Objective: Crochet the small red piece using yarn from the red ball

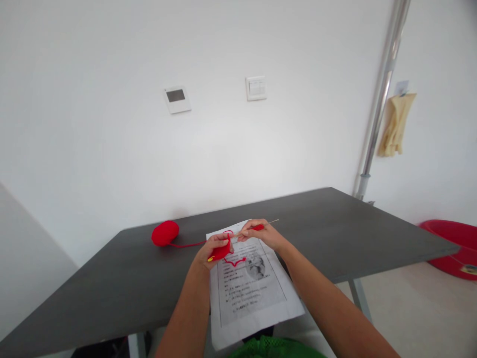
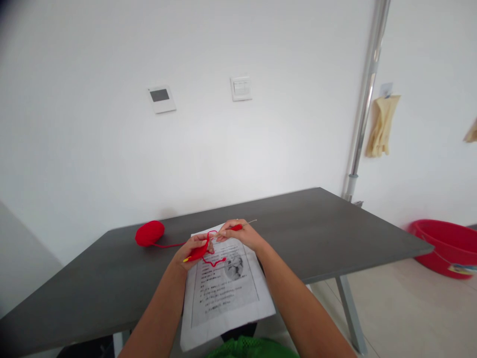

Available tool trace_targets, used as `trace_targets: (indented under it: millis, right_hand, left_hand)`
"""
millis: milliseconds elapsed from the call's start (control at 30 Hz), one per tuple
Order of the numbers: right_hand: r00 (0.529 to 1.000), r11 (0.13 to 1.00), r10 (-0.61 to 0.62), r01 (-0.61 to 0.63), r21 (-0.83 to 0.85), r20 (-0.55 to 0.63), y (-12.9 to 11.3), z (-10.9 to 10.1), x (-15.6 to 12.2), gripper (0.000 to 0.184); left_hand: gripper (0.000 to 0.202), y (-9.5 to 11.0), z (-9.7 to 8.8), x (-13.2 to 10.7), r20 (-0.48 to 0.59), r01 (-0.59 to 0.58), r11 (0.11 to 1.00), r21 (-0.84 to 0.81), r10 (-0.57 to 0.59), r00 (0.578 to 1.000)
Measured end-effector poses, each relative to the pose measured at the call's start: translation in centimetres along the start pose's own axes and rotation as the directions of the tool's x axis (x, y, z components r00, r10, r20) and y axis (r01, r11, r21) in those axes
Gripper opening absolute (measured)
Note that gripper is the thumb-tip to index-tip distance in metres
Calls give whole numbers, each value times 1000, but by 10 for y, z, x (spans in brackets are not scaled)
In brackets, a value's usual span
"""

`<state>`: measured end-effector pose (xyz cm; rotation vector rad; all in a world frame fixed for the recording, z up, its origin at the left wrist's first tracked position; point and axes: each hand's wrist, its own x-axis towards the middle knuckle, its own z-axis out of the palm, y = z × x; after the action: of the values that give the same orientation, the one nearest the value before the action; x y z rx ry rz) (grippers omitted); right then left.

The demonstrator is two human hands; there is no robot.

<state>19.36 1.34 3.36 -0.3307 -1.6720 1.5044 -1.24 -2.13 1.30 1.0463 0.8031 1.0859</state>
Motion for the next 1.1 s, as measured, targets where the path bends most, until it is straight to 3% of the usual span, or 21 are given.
trace_targets:
  millis: [200,500,1100]
  right_hand:
    - [1000,999,-22,21,40,21,-2,-2,0,22]
    - [1000,998,-19,19,60,-5,2,0,1,23]
    - [1000,1000,3,-3,-7,21,-3,-4,-1,20]
  left_hand:
    - [30,1,3,-1,31,13,1000,9,-13,999]
    - [30,4,5,-3,-27,89,994,68,-87,996]
    - [29,-3,-3,1,57,0,1000,-16,1,998]
